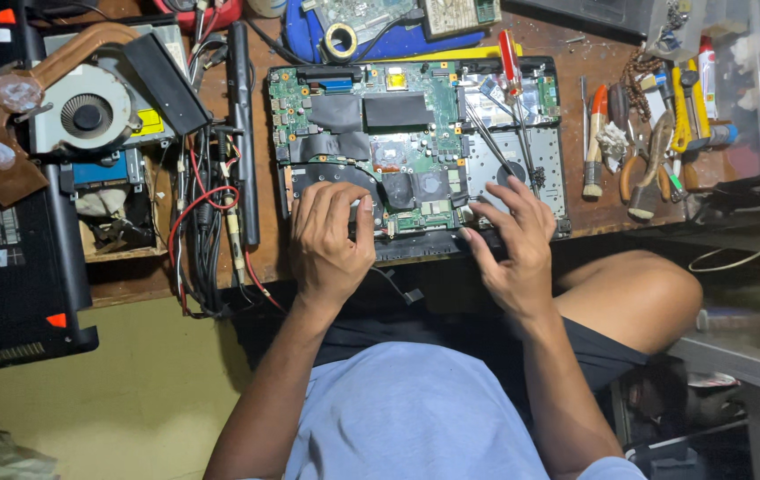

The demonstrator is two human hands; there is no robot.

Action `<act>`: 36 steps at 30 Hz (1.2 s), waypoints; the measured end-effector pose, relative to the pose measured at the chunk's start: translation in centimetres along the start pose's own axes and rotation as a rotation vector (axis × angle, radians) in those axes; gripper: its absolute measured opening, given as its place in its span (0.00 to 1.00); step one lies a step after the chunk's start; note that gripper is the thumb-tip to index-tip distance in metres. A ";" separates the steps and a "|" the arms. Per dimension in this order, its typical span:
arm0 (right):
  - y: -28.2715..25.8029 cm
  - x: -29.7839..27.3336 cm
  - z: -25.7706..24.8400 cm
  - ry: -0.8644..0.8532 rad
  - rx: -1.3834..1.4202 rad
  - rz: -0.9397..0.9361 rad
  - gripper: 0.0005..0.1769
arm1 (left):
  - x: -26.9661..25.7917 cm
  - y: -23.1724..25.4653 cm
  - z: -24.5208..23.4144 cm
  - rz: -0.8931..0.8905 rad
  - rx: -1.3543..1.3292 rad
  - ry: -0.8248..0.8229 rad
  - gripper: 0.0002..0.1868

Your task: The person is repairing a disassembled laptop on a cluttered workbench. They use their hands to adjust internal components and a screwdriver to tighten screws on the motherboard.

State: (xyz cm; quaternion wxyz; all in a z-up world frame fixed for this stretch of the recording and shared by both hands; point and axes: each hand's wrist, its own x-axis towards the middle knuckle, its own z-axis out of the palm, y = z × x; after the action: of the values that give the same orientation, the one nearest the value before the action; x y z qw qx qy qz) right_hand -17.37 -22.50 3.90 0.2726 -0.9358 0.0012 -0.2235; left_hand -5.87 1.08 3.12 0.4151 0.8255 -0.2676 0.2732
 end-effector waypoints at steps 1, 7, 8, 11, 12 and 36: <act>0.3 0.3 0.0 0.003 0.004 -0.001 0.18 | -0.1 -0.1 0.1 0.003 0.004 0.000 0.02; 2.0 0.7 0.0 -0.044 0.046 -0.025 0.13 | -0.2 0.1 0.1 -0.015 0.022 -0.005 0.02; 2.1 0.7 0.1 -0.001 0.047 -0.021 0.12 | -0.2 0.1 0.1 -0.021 0.010 -0.007 0.03; 2.9 0.7 0.5 0.094 -0.018 0.005 0.14 | -0.2 0.1 0.0 -0.038 -0.002 -0.011 0.03; 3.2 0.7 0.7 0.150 -0.093 0.030 0.16 | -0.2 0.0 0.0 -0.045 -0.012 -0.014 0.03; -4.1 1.7 4.5 0.024 -0.024 -0.243 0.12 | 0.4 -2.3 -5.7 -0.219 -0.308 -0.506 0.06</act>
State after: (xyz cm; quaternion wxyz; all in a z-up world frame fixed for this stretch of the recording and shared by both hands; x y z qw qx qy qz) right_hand -14.51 -16.96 3.31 0.2321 -0.9296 -0.1061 -0.2659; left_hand -5.35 6.89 5.00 0.4826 0.8186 -0.3099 -0.0309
